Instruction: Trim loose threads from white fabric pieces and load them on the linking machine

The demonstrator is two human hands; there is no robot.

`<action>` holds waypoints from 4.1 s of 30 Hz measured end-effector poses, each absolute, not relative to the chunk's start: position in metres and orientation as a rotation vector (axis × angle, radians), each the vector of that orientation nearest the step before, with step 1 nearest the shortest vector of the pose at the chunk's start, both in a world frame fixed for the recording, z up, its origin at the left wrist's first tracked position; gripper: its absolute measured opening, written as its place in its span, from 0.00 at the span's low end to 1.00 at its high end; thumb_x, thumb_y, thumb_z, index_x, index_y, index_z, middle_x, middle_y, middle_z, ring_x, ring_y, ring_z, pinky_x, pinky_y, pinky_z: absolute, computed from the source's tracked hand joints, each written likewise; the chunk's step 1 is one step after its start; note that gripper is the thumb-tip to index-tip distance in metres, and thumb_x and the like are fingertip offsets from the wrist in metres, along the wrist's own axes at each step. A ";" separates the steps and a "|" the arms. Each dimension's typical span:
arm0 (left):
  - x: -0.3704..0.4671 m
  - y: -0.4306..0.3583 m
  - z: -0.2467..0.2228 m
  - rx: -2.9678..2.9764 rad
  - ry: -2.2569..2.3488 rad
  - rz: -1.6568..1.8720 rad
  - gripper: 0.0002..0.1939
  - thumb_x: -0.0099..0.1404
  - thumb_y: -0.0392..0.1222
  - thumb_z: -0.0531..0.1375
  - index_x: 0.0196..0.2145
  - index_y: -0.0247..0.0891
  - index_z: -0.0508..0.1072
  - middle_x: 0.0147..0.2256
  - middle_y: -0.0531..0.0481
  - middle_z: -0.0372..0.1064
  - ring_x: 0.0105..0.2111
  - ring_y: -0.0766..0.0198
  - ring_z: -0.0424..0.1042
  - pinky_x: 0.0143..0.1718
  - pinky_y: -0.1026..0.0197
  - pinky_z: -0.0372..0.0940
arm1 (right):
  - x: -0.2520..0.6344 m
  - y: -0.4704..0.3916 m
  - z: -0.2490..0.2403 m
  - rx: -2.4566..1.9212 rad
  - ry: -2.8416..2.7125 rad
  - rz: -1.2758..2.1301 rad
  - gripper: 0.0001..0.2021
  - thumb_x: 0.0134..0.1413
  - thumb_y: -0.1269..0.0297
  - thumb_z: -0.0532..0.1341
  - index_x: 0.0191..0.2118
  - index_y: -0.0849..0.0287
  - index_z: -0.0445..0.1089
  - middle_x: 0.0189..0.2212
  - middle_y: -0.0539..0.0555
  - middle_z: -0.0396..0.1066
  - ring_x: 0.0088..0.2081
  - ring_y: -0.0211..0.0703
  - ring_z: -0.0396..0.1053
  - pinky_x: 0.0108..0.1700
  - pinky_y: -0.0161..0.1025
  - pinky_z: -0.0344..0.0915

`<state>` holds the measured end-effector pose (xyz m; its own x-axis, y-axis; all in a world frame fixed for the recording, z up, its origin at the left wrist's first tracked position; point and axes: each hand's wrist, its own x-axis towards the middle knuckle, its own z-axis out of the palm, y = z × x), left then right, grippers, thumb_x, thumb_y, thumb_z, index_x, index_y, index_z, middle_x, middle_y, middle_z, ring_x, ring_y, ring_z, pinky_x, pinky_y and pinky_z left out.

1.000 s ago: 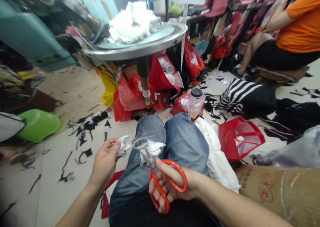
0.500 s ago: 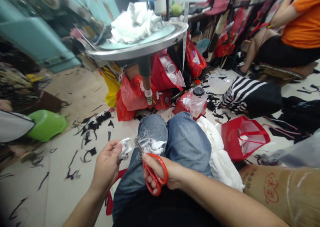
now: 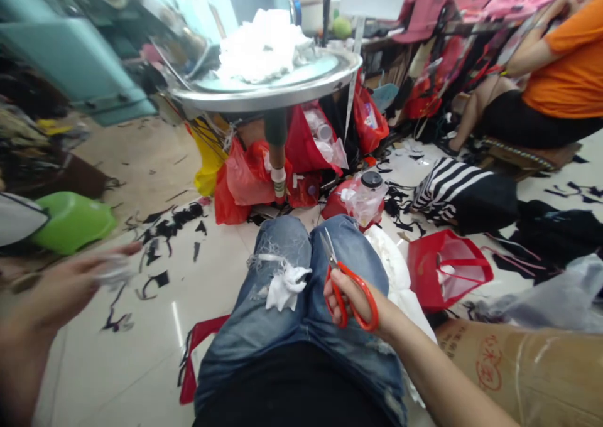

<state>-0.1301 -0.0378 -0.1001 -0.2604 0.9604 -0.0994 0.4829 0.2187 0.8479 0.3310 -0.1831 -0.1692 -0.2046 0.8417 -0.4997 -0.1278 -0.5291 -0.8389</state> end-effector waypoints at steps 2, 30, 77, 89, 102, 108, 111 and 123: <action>-0.121 -0.040 -0.111 1.382 1.914 0.885 0.08 0.60 0.40 0.64 0.24 0.36 0.72 0.25 0.60 0.73 0.32 0.66 0.73 0.28 0.72 0.63 | 0.326 -0.174 -0.171 -1.544 -1.115 1.540 0.19 0.54 0.44 0.59 0.32 0.57 0.64 0.22 0.48 0.65 0.23 0.39 0.64 0.27 0.37 0.61; 0.058 -0.123 -0.178 1.213 1.213 0.544 0.22 0.52 0.43 0.64 0.45 0.34 0.70 0.27 0.55 0.68 0.23 0.68 0.63 0.26 0.67 0.57 | 0.268 -0.126 -0.186 -1.664 -1.468 1.025 0.07 0.46 0.69 0.63 0.29 0.56 0.62 0.24 0.47 0.68 0.26 0.38 0.65 0.30 0.34 0.57; 0.040 -0.136 -0.190 0.999 1.420 0.508 0.20 0.53 0.55 0.65 0.32 0.34 0.71 0.16 0.59 0.59 0.14 0.74 0.54 0.16 0.71 0.45 | 0.290 -0.142 -0.162 -1.500 -1.716 1.322 0.15 0.49 0.52 0.65 0.33 0.57 0.65 0.28 0.48 0.67 0.29 0.40 0.64 0.32 0.35 0.60; 0.029 -0.151 -0.172 1.273 1.470 0.365 0.19 0.58 0.55 0.60 0.35 0.35 0.76 0.18 0.55 0.63 0.19 0.66 0.60 0.23 0.65 0.55 | 0.320 -0.149 -0.164 -1.082 -1.525 2.548 0.34 0.52 0.30 0.53 0.33 0.61 0.74 0.23 0.50 0.68 0.19 0.34 0.67 0.22 0.31 0.62; -0.008 -0.163 -0.168 1.009 1.219 0.526 0.16 0.59 0.53 0.65 0.29 0.38 0.70 0.30 0.49 0.73 0.29 0.64 0.69 0.31 0.66 0.62 | 0.349 -0.127 -0.145 -1.346 -1.824 1.796 0.18 0.54 0.46 0.62 0.31 0.57 0.63 0.22 0.45 0.62 0.24 0.37 0.63 0.26 0.33 0.60; 0.018 -0.156 -0.182 0.506 1.325 0.812 0.19 0.47 0.42 0.72 0.35 0.38 0.71 0.24 0.57 0.67 0.25 0.69 0.69 0.26 0.70 0.61 | 0.289 -0.120 -0.179 -1.753 -1.826 1.022 0.08 0.49 0.69 0.63 0.36 0.57 0.65 0.32 0.54 0.71 0.33 0.44 0.68 0.36 0.37 0.59; 0.018 -0.154 -0.178 0.490 1.305 0.785 0.21 0.45 0.46 0.73 0.33 0.38 0.70 0.25 0.54 0.69 0.31 0.62 0.74 0.33 0.65 0.67 | 0.273 -0.109 -0.191 -1.794 -1.730 1.031 0.10 0.46 0.72 0.62 0.37 0.57 0.65 0.31 0.55 0.71 0.34 0.46 0.68 0.37 0.38 0.58; 0.026 -0.165 -0.124 1.223 1.427 0.644 0.17 0.53 0.55 0.68 0.32 0.40 0.75 0.31 0.46 0.74 0.23 0.62 0.67 0.25 0.62 0.64 | 0.248 -0.144 -0.168 -1.339 -0.806 1.598 0.16 0.36 0.61 0.67 0.29 0.56 0.59 0.19 0.42 0.60 0.20 0.34 0.57 0.23 0.33 0.55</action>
<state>0.0262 -0.1654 -0.1245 0.1285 0.9173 -0.3769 0.3246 0.3202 0.8900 0.2475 -0.1441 -0.1681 -0.0365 0.9120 -0.4085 -0.2131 -0.4065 -0.8884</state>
